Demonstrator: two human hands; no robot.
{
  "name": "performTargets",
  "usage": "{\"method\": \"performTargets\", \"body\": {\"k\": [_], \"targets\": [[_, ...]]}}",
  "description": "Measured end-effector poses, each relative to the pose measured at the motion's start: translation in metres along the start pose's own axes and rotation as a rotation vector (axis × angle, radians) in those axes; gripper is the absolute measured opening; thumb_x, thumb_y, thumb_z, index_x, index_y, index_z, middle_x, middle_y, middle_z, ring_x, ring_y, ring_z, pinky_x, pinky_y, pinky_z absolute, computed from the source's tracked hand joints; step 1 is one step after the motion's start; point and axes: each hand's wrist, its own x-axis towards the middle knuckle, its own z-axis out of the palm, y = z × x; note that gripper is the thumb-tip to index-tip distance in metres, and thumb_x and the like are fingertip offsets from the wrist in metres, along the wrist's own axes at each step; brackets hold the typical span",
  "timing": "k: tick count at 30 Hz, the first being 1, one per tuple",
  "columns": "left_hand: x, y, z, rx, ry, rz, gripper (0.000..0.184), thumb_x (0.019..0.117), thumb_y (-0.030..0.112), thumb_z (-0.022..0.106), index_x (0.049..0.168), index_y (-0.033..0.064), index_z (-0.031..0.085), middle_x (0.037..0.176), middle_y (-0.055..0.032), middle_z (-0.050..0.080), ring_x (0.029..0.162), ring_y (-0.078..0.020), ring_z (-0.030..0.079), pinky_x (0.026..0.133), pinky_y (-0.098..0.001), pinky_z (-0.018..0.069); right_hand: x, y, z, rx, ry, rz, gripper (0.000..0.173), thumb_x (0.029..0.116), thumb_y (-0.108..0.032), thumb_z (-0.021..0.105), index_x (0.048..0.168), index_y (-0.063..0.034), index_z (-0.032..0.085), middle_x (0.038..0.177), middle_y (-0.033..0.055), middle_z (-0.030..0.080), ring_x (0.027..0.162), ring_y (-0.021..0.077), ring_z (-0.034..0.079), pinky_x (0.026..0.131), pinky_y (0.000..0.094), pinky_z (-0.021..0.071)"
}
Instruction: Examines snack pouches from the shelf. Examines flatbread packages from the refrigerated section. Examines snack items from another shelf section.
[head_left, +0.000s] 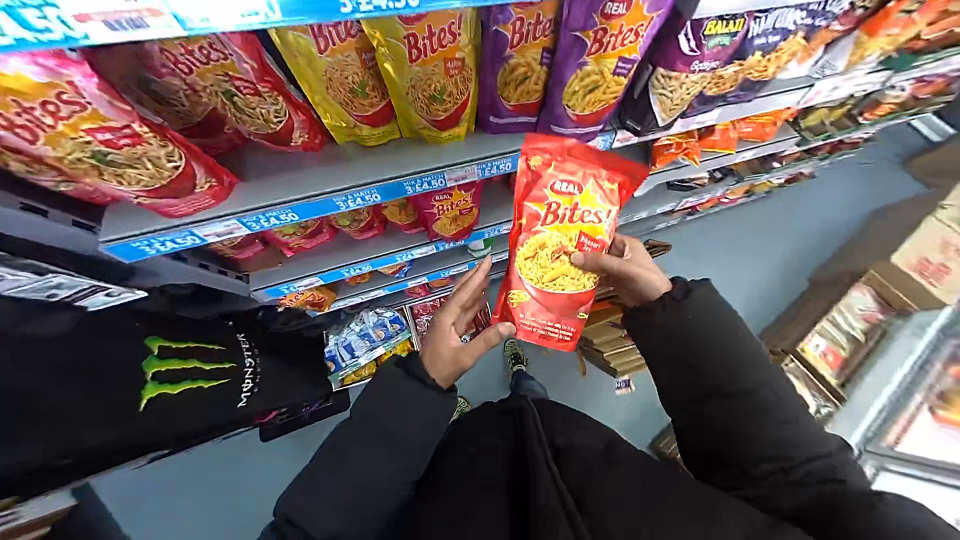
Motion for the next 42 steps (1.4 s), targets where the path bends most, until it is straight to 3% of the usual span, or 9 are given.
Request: {"method": "performTargets", "body": {"k": [4, 12, 18, 23, 32, 42], "targets": [[-0.021, 0.029, -0.001, -0.273, -0.081, 0.115, 0.089, 0.0903, 0.019, 0.078, 0.159, -0.0065, 0.026, 0.158, -0.022, 0.041, 0.134, -0.0315, 0.056, 0.108, -0.0438, 0.0535, -0.051, -0.021, 0.035, 0.021, 0.011, -0.1, 0.047, 0.0823, -0.014, 0.078, 0.123, 0.001, 0.061, 0.101, 0.014, 0.076, 0.085, 0.0232, 0.076, 0.07, 0.0391, 0.0662], [-0.071, 0.057, -0.012, -0.346, -0.04, 0.145, 0.091, 0.082, -0.001, 0.08, 0.157, -0.0053, 0.029, 0.15, -0.0217, 0.05, 0.124, -0.032, 0.063, 0.101, -0.0452, 0.0582, -0.111, -0.03, 0.09, 0.028, 0.125, -0.175, 0.057, 0.0842, -0.015, 0.079, 0.133, -0.0036, 0.051, 0.102, 0.012, 0.075, 0.082, 0.0224, 0.077, 0.068, 0.0359, 0.0662], [-0.087, 0.07, -0.014, -0.383, 0.022, 0.144, 0.091, 0.0828, 0.003, 0.081, 0.158, -0.003, 0.03, 0.144, -0.0207, 0.053, 0.116, -0.0309, 0.067, 0.094, -0.0438, 0.062, -0.126, -0.033, 0.093, 0.018, -0.064, -0.343, 0.067, 0.0893, -0.021, 0.075, 0.145, -0.0047, 0.041, 0.109, 0.0095, 0.075, 0.09, 0.02, 0.076, 0.076, 0.0338, 0.0662], [-0.097, 0.076, -0.011, -0.378, 0.042, 0.178, 0.092, 0.0814, 0.0, 0.082, 0.157, -0.004, 0.031, 0.146, -0.0219, 0.051, 0.118, -0.0325, 0.066, 0.095, -0.0443, 0.0613, -0.133, -0.029, 0.095, 0.022, -0.223, -0.347, 0.086, 0.0875, -0.011, 0.074, 0.158, -0.0065, 0.023, 0.12, 0.0149, 0.07, 0.097, 0.0248, 0.075, 0.077, 0.0367, 0.0665], [-0.116, 0.083, -0.011, -0.326, 0.047, 0.212, 0.093, 0.0834, 0.0, 0.081, 0.157, -0.0073, 0.026, 0.149, -0.0224, 0.049, 0.12, -0.0321, 0.065, 0.097, -0.0439, 0.0604, -0.141, -0.022, 0.109, 0.028, -0.198, -0.401, 0.078, 0.0881, -0.007, 0.07, 0.155, -0.0036, 0.03, 0.117, 0.0146, 0.071, 0.092, 0.0233, 0.076, 0.078, 0.0348, 0.066], [-0.13, 0.091, -0.015, -0.275, 0.091, 0.252, 0.092, 0.083, 0.0, 0.081, 0.157, -0.0076, 0.027, 0.148, -0.0221, 0.049, 0.119, -0.0323, 0.065, 0.097, -0.0441, 0.0606, -0.144, -0.022, 0.124, 0.054, -0.229, -0.471, 0.08, 0.0894, -0.006, 0.07, 0.157, 0.0016, 0.027, 0.123, 0.0176, 0.069, 0.099, 0.0261, 0.075, 0.085, 0.0381, 0.0652]]}}
